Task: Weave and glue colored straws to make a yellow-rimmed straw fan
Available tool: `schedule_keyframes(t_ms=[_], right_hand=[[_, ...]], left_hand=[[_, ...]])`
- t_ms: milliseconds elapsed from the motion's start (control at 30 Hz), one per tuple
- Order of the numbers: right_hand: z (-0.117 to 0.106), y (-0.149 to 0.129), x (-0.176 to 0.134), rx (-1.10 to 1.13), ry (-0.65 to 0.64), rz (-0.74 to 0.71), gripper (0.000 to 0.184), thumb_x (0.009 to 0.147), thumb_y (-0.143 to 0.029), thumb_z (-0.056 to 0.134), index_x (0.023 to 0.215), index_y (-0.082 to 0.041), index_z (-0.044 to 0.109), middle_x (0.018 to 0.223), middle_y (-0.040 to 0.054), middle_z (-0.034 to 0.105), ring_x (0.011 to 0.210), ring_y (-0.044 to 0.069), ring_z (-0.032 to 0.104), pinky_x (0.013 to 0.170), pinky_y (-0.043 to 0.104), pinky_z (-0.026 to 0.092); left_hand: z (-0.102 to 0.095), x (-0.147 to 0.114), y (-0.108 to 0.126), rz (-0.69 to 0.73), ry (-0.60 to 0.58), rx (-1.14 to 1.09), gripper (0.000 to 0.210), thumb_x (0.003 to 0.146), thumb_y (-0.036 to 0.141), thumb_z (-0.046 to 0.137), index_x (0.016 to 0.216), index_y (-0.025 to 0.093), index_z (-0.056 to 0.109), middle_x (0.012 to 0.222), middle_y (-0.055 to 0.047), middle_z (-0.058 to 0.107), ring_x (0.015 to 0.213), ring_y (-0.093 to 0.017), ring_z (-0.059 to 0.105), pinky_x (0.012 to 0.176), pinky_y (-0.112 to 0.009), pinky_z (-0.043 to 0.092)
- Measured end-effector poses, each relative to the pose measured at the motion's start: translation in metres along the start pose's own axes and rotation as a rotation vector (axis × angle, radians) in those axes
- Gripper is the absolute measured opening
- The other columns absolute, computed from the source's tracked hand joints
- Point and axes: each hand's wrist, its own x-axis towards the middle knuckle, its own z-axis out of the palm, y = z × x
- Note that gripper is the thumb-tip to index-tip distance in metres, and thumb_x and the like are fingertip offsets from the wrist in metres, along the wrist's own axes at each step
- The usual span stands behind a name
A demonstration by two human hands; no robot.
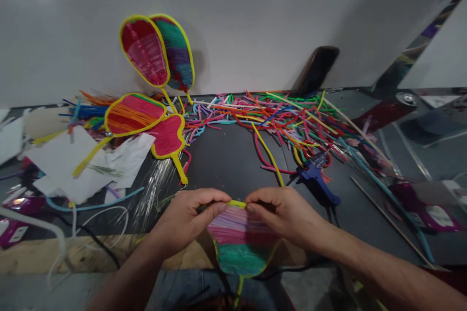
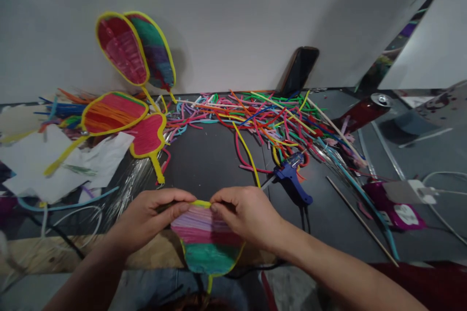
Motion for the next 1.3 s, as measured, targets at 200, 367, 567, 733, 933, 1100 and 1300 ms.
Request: schedule_keyframes(t_ms=[200, 367, 567, 733, 933, 1100, 1300], right_hand=[[-0.011, 0.006, -0.002, 0.006, 0.032, -0.076, 0.035, 0.093, -0.031, 0.045, 0.117, -0.017, 0.067, 0.112, 0.0089, 0.072, 0.099, 0.019, 0.069, 0.084, 0.029, 0.053], [-0.008, 0.012, -0.008, -0.075, 0.131, -0.25, 0.029, 0.093, -0.022, 0.046, 0.112, -0.018, 0.068, 0.104, 0.0078, 0.074, 0.093, 0.016, 0.069, 0.083, 0.027, 0.054], [0.007, 0.015, -0.011, -0.155, 0.154, -0.377, 0.024, 0.093, -0.018, 0.049, 0.105, -0.02, 0.069, 0.094, 0.0067, 0.075, 0.086, 0.015, 0.07, 0.079, 0.026, 0.055], [0.012, 0.021, -0.011, -0.207, 0.168, -0.391, 0.024, 0.092, -0.014, 0.047, 0.101, -0.018, 0.069, 0.091, 0.0072, 0.075, 0.082, 0.016, 0.07, 0.076, 0.028, 0.055], [-0.003, 0.013, -0.008, -0.181, 0.07, -0.262, 0.024, 0.09, -0.016, 0.05, 0.105, -0.02, 0.069, 0.096, 0.0046, 0.075, 0.083, 0.014, 0.07, 0.073, 0.022, 0.053], [-0.008, 0.01, -0.005, -0.237, 0.093, -0.279, 0.022, 0.089, -0.019, 0.053, 0.098, -0.022, 0.072, 0.087, 0.0033, 0.076, 0.078, 0.014, 0.07, 0.07, 0.022, 0.051], [-0.003, 0.013, -0.008, -0.175, 0.14, -0.201, 0.021, 0.089, -0.02, 0.052, 0.095, -0.022, 0.073, 0.086, 0.0023, 0.076, 0.077, 0.013, 0.069, 0.067, 0.021, 0.05]], left_hand=[[0.004, -0.001, -0.004, -0.037, 0.043, -0.043, 0.021, 0.09, 0.034, 0.055, 0.096, 0.025, 0.073, 0.091, 0.004, 0.075, 0.082, -0.011, 0.068, 0.073, -0.015, 0.047], [0.005, -0.002, -0.005, -0.049, 0.055, -0.043, 0.023, 0.09, 0.036, 0.054, 0.098, 0.026, 0.073, 0.092, 0.004, 0.075, 0.081, -0.012, 0.068, 0.073, -0.016, 0.048], [0.012, -0.006, -0.007, -0.067, 0.059, -0.052, 0.024, 0.09, 0.036, 0.054, 0.099, 0.026, 0.074, 0.092, 0.003, 0.076, 0.08, -0.013, 0.068, 0.074, -0.017, 0.049], [0.018, -0.005, -0.01, -0.079, 0.045, -0.061, 0.024, 0.09, 0.035, 0.054, 0.1, 0.025, 0.074, 0.092, 0.003, 0.076, 0.079, -0.013, 0.068, 0.075, -0.018, 0.05], [0.018, 0.0, -0.006, -0.059, 0.084, -0.068, 0.028, 0.091, 0.036, 0.051, 0.101, 0.023, 0.073, 0.093, 0.0, 0.075, 0.079, -0.014, 0.068, 0.076, -0.021, 0.051], [0.017, 0.006, -0.002, -0.025, 0.102, -0.05, 0.027, 0.091, 0.033, 0.05, 0.1, 0.023, 0.074, 0.092, 0.0, 0.075, 0.079, -0.014, 0.068, 0.079, -0.021, 0.051], [0.022, 0.003, -0.004, -0.025, 0.127, -0.091, 0.031, 0.092, 0.036, 0.049, 0.108, 0.022, 0.071, 0.106, -0.001, 0.074, 0.094, -0.017, 0.069, 0.088, -0.025, 0.051]])
